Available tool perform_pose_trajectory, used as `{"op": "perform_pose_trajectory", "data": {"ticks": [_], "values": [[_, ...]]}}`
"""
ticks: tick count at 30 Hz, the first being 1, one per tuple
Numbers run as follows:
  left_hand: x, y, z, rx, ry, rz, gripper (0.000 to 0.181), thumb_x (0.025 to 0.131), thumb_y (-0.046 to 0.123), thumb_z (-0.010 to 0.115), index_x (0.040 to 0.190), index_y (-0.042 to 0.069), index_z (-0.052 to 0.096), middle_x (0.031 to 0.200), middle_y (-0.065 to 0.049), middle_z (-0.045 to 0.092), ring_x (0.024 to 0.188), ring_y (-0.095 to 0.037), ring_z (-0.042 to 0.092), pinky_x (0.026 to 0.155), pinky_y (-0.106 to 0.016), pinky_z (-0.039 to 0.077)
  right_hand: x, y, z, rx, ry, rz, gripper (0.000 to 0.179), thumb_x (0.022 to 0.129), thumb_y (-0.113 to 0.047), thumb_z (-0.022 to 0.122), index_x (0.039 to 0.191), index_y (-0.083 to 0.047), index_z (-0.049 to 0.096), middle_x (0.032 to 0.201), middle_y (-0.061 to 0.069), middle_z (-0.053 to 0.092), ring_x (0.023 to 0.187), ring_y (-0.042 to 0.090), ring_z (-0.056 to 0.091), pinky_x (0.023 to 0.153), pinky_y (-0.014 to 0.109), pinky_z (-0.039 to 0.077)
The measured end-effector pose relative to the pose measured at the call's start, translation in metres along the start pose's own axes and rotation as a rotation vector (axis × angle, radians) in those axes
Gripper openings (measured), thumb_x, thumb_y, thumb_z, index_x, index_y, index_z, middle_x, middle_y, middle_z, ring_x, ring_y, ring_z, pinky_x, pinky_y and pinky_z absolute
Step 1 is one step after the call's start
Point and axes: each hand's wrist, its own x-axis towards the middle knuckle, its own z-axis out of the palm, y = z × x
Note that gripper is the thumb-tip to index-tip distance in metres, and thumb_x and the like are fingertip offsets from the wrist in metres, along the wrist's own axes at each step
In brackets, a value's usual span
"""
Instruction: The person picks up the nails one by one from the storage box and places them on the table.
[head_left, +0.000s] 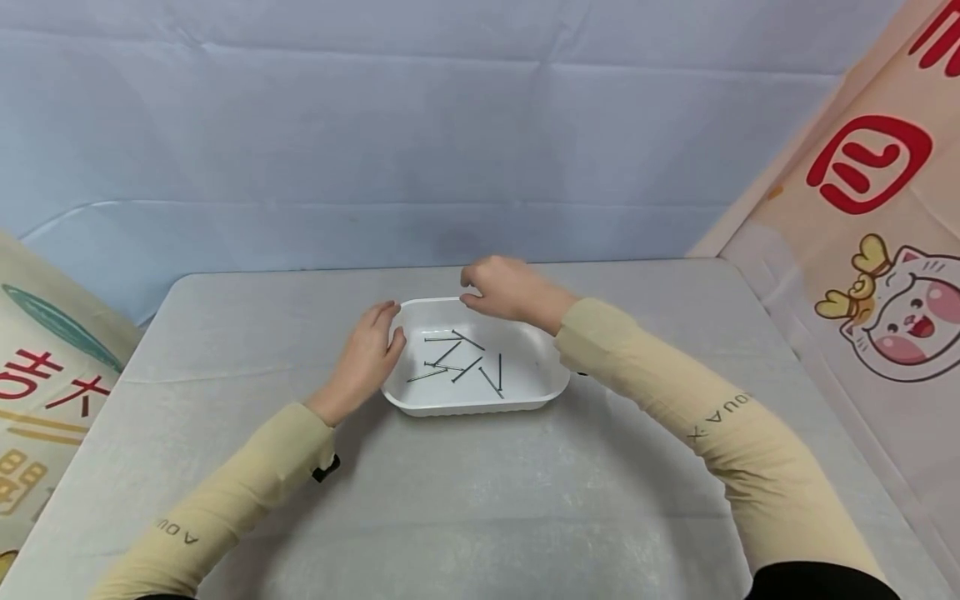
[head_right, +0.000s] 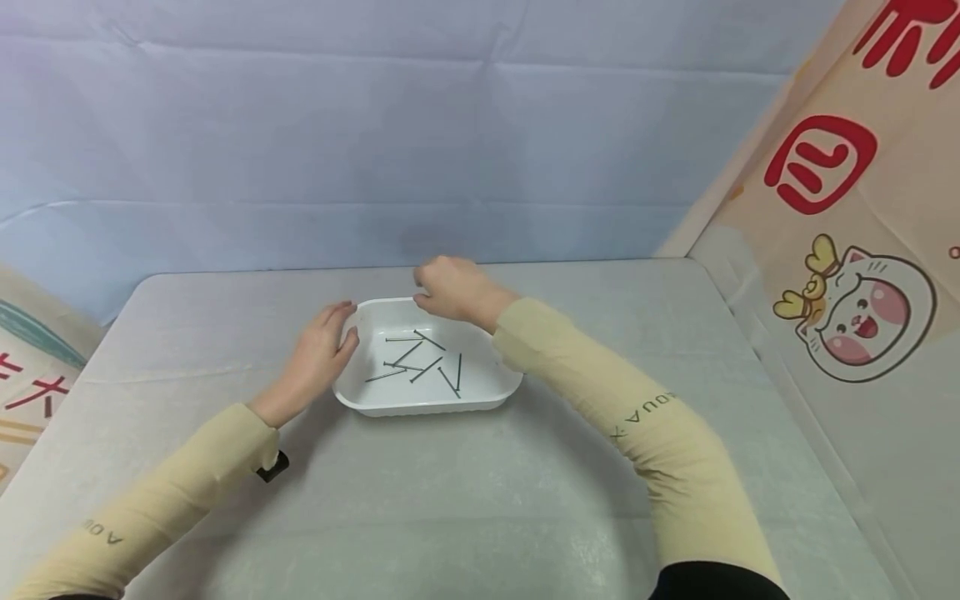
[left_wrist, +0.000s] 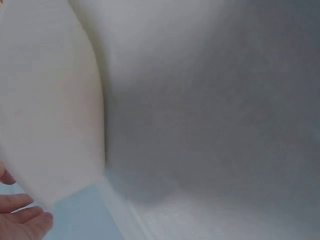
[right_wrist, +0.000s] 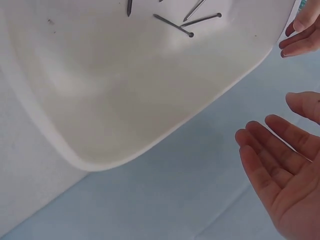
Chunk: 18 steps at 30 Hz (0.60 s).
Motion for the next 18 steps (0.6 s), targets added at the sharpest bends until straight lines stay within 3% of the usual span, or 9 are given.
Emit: {"op": "perform_pose_trajectory", "data": {"ticks": [11, 18], "values": [[-0.006, -0.004, 0.007, 0.030, 0.056, 0.038, 0.035, 0.088, 0.004, 0.047, 0.119, -0.012, 0.051, 0.123, -0.026, 0.049, 0.115, -0.038, 0.046, 0.097, -0.045, 0.038, 0.007, -0.002, 0.010, 0.047, -0.080, -0.040, 0.029, 0.089, -0.019, 0.054, 0.111, -0.004, 0.063, 0.112, 0.008, 0.063, 0.101, 0.020, 0.059, 0.085, 0.032, 0.048], [-0.010, -0.005, 0.007, 0.042, 0.035, 0.016, 0.037, 0.089, 0.004, 0.046, 0.121, -0.013, 0.050, 0.125, -0.025, 0.049, 0.116, -0.036, 0.046, 0.097, -0.044, 0.039, 0.010, -0.003, 0.017, 0.051, -0.100, -0.064, 0.028, 0.088, -0.017, 0.055, 0.111, -0.002, 0.063, 0.110, 0.009, 0.063, 0.100, 0.020, 0.059, 0.086, 0.032, 0.047]]}}
